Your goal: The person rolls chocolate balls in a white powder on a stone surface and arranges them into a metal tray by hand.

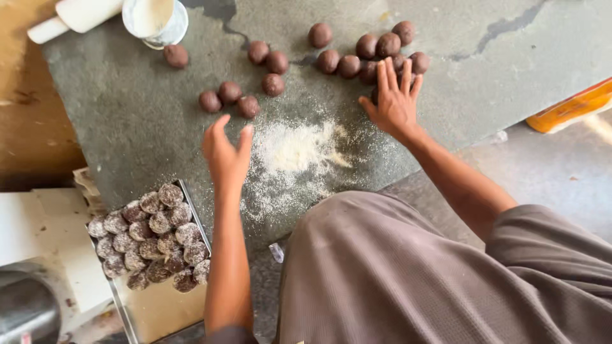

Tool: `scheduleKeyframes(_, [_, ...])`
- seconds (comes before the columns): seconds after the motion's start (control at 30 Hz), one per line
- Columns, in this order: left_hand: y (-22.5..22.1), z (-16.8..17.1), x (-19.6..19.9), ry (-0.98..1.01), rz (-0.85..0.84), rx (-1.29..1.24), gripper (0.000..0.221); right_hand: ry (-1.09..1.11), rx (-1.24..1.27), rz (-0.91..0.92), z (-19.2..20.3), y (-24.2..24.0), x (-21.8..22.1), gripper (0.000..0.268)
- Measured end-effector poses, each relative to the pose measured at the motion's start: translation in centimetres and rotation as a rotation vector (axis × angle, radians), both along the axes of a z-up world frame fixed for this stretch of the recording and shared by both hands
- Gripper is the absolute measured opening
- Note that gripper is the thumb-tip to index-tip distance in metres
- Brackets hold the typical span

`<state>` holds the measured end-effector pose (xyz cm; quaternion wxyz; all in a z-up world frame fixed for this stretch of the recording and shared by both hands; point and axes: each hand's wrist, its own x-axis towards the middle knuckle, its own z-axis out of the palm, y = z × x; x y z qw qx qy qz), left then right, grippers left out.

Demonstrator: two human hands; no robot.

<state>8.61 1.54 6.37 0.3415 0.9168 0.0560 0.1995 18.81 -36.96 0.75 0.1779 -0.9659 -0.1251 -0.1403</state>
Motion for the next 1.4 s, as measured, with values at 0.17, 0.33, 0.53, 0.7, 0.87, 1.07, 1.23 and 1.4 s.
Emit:
scheduleKeyframes(0.17, [-2.9, -1.9, 8.2, 0.076, -0.048, 0.363, 0.075, 0.048, 0.029, 0.049, 1.3, -1.8, -2.4, 0.075])
scheduleKeyframes(0.33, [-3.5, -4.5, 5.8, 0.077, -0.090, 0.541, 0.073, 0.120, 0.073, 0.191, 3.5, -5.2, -0.6, 0.066])
scheduleKeyframes(0.53, [-6.0, -4.0, 1.9, 0.103, -0.034, 0.466, 0.066, 0.081, 0.002, 0.147, 5.0, -5.8, -2.0, 0.059])
scheduleKeyframes(0.7, [-7.6, -4.0, 6.7, 0.191, -0.033, 0.433, 0.083, 0.093, 0.075, 0.233, 5.3, -4.7, -1.8, 0.068])
scheduleKeyframes(0.87, [-8.4, -4.9, 10.9, 0.330, 0.082, 0.508, 0.093, 0.278, -0.038, 0.224, 6.4, -5.1, -2.9, 0.062])
scheduleKeyframes(1.07, [-5.9, -3.7, 13.2, 0.277, -0.174, 0.620, 0.071, 0.134, 0.014, 0.343, 7.1, -6.7, -4.9, 0.068])
scheduleKeyframes(1.23, [-4.6, -3.4, 14.0, 0.289, -0.273, 0.567, 0.064, 0.200, 0.015, 0.384, 5.9, -6.1, -3.8, 0.068])
scheduleKeyframes(1.4, [-2.5, -4.0, 7.2, 0.030, -0.208, 0.426, 0.063, 0.064, 0.065, 0.287, 4.2, -5.8, -4.8, 0.060])
